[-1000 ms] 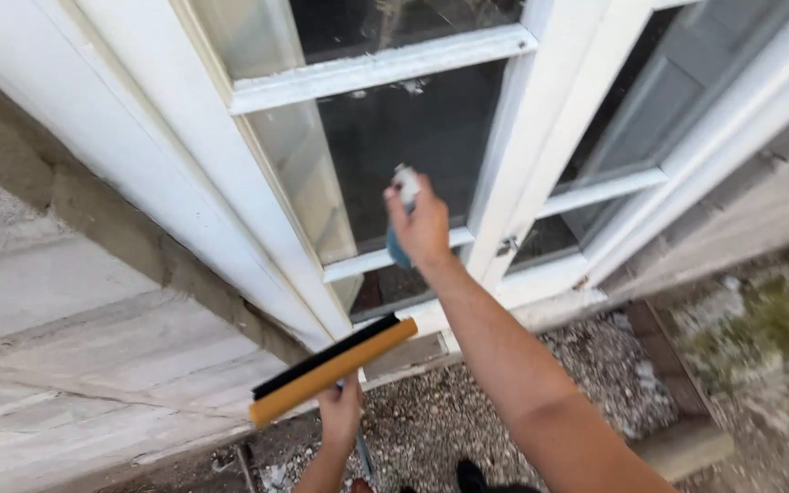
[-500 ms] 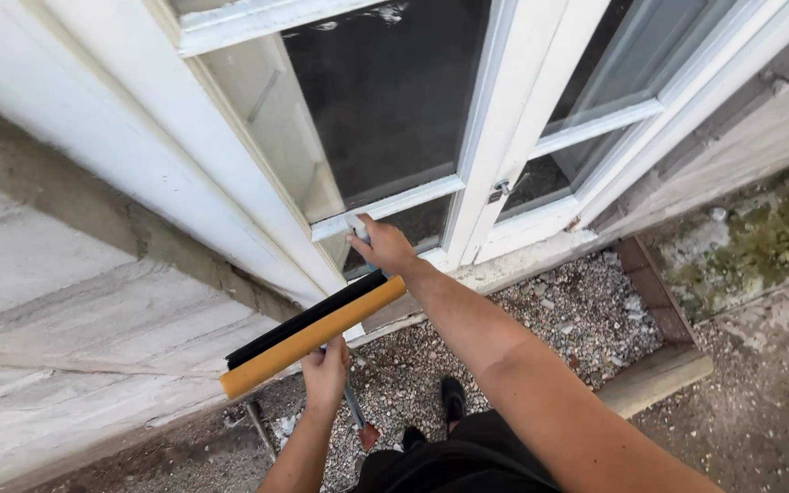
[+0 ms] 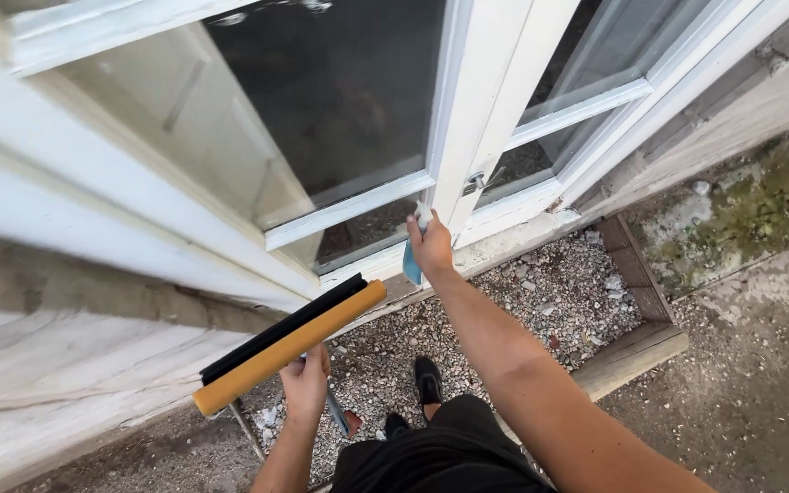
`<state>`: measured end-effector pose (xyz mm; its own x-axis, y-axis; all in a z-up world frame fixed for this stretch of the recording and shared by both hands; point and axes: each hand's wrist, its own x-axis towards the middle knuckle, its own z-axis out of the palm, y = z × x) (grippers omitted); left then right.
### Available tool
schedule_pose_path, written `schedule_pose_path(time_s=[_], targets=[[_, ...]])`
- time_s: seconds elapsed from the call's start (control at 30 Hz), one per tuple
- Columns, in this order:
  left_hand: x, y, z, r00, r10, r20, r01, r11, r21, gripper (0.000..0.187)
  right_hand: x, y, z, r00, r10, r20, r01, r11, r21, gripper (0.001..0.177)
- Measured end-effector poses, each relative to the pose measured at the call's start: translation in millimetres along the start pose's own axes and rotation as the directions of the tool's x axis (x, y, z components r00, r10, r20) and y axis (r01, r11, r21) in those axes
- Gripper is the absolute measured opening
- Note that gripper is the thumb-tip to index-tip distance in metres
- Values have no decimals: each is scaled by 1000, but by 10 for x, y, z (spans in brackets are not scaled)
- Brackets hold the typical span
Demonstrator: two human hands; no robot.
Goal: The person sprays a cleaning solution onto exterior windows and then uses a squeegee to wipe the glass. They repeat this process on multiple window panes, including a door window, moving between locations as needed.
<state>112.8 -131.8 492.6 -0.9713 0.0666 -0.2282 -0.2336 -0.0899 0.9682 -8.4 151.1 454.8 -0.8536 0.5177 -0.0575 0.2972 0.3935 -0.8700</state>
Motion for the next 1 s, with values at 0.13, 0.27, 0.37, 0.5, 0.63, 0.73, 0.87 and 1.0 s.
schedule_pose_path(time_s=[0.13,0.27,0.37,0.5,0.63,0.73,0.87,1.0], targets=[[101,-82,201,997,-81,3,81,992,96,49,67,293,-83,991,129,32,-131,988,85,44],[271,-313,350,975,-220,-40,223,959,173,54,155,1143,-47,971,216,99,-228,965,127,41],[419,-329,471,967,-228,-115,255,893,371,54,174,2268,232,998,-20,66,15,996,86,27],[786,-611,609,988,121,97,-115,991,-61,39,76,2863,265,916,346,202,-292,922,-254,50],[1090,-792,635,999,-44,20,48,962,-268,41,333,3024,322,733,650,203,-648,757,-82,36],[1322,-884,710,998,5,58,8,974,-225,43,658,3285,461,664,720,202,-733,680,-14,33],[1367,-1241,554,995,-83,-52,72,978,-196,37,1017,4058,952,730,641,238,-600,767,-226,58],[1072,-2327,-365,850,-504,-151,500,863,-66,65,1348,4935,1583,807,549,218,-510,834,-209,47]])
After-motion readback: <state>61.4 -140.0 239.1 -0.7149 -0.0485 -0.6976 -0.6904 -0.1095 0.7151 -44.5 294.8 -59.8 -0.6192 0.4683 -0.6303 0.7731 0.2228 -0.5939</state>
